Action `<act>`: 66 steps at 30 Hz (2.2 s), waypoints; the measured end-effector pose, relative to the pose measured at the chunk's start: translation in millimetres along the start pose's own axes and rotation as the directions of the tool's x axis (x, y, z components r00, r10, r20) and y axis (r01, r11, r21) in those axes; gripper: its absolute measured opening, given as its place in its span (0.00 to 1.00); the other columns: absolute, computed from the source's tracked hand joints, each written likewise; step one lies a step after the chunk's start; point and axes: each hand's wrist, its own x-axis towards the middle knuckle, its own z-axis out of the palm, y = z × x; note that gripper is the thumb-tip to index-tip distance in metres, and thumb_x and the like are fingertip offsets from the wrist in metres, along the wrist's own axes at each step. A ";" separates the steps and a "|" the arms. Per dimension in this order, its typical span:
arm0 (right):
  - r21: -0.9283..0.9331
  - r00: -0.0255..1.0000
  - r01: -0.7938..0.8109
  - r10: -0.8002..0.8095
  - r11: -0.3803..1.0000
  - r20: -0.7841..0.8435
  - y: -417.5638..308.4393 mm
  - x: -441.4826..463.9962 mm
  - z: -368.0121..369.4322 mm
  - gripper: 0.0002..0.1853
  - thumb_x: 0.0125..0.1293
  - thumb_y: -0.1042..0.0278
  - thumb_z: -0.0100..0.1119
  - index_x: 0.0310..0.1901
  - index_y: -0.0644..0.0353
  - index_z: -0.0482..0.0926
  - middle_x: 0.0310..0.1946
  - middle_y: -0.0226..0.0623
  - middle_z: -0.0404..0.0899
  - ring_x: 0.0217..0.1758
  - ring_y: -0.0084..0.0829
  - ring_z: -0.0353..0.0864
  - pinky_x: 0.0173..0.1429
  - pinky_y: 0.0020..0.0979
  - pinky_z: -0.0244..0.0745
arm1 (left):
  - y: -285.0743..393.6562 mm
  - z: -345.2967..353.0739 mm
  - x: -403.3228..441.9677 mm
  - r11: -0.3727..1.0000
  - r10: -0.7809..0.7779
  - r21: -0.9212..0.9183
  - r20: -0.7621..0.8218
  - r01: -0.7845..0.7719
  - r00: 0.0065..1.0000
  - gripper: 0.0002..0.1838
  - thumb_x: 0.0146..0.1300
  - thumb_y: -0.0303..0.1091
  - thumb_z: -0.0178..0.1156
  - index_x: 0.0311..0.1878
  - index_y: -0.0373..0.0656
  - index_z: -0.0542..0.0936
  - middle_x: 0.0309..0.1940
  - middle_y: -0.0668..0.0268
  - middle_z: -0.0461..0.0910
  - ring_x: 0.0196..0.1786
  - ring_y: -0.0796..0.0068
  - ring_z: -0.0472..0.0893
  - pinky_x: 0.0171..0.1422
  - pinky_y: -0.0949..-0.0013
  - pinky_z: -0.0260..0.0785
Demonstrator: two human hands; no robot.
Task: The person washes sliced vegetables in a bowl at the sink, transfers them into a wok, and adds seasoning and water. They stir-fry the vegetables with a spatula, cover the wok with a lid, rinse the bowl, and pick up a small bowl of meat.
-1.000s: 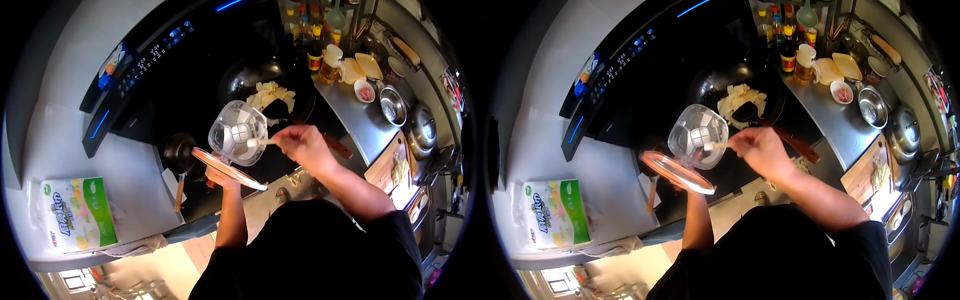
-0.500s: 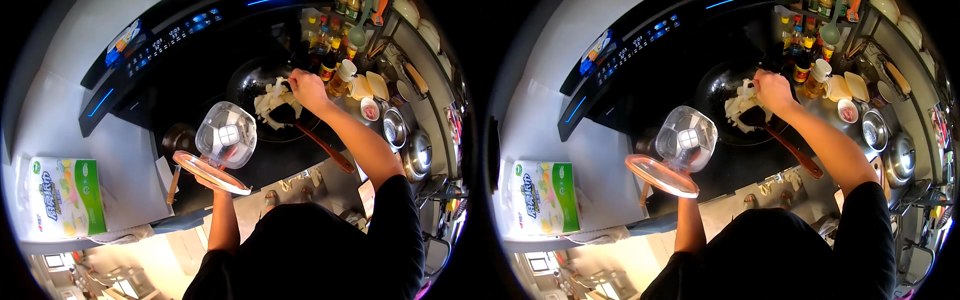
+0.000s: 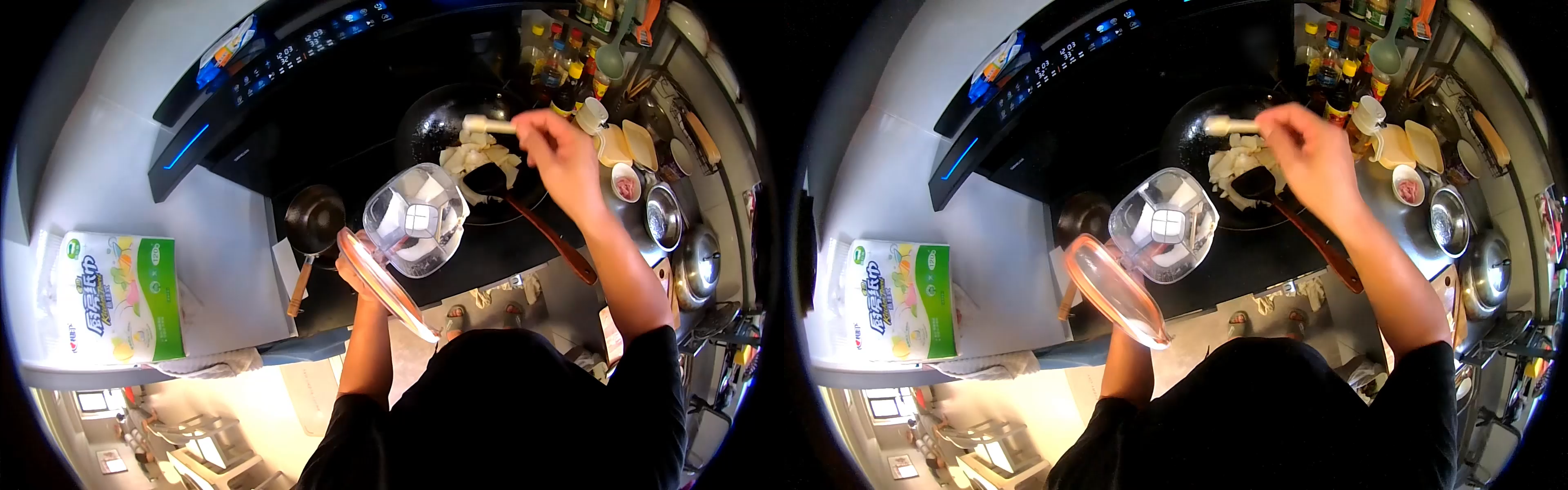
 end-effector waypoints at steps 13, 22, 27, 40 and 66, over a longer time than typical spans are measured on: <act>-0.373 0.833 0.553 -0.490 0.745 0.256 -8.9 -77.3 30.4 0.05 0.57 0.79 0.64 0.30 0.63 0.76 0.24 0.41 0.76 0.24 0.44 0.81 0.28 0.39 0.78 | 62.7 31.0 43.6 0.968 0.232 0.063 0.167 -0.245 0.958 0.23 0.71 0.35 0.47 0.19 0.34 0.71 0.15 0.58 0.72 0.17 0.61 0.71 0.25 0.65 0.65; -0.229 0.965 0.256 -0.260 0.939 0.011 4.3 -99.6 39.6 0.04 0.56 0.82 0.62 0.32 0.64 0.79 0.27 0.47 0.82 0.29 0.49 0.83 0.32 0.41 0.78 | 75.2 47.3 32.5 0.981 0.163 0.084 0.125 -0.175 0.979 0.21 0.67 0.35 0.48 0.18 0.34 0.68 0.15 0.55 0.71 0.17 0.58 0.71 0.25 0.64 0.67; -0.064 0.984 0.147 -0.152 0.987 -0.088 7.8 -110.8 25.0 0.02 0.60 0.81 0.62 0.34 0.66 0.81 0.28 0.47 0.82 0.27 0.43 0.83 0.32 0.36 0.76 | 68.7 58.4 24.9 0.982 0.175 0.053 0.134 -0.184 0.975 0.22 0.69 0.35 0.47 0.19 0.34 0.69 0.16 0.55 0.72 0.17 0.58 0.72 0.26 0.63 0.69; 0.196 0.929 -0.260 0.300 0.946 -0.216 32.1 -126.2 -43.0 0.08 0.65 0.70 0.63 0.40 0.67 0.84 0.26 0.46 0.84 0.27 0.26 0.84 0.35 0.30 0.77 | 65.1 130.6 13.0 0.994 -0.005 0.113 0.127 -0.009 0.992 0.25 0.76 0.38 0.44 0.22 0.34 0.73 0.18 0.55 0.76 0.21 0.55 0.78 0.28 0.60 0.67; -0.655 0.833 -0.356 -0.091 0.666 -0.545 329.1 -72.3 -261.1 0.09 0.70 0.64 0.56 0.39 0.60 0.81 0.36 0.51 0.84 0.39 0.56 0.83 0.44 0.51 0.78 | 32.7 125.3 -15.8 -0.124 -0.563 -0.839 0.500 0.531 0.658 0.08 0.70 0.34 0.61 0.51 0.48 0.80 0.46 0.69 0.77 0.51 0.79 0.77 0.59 0.74 0.70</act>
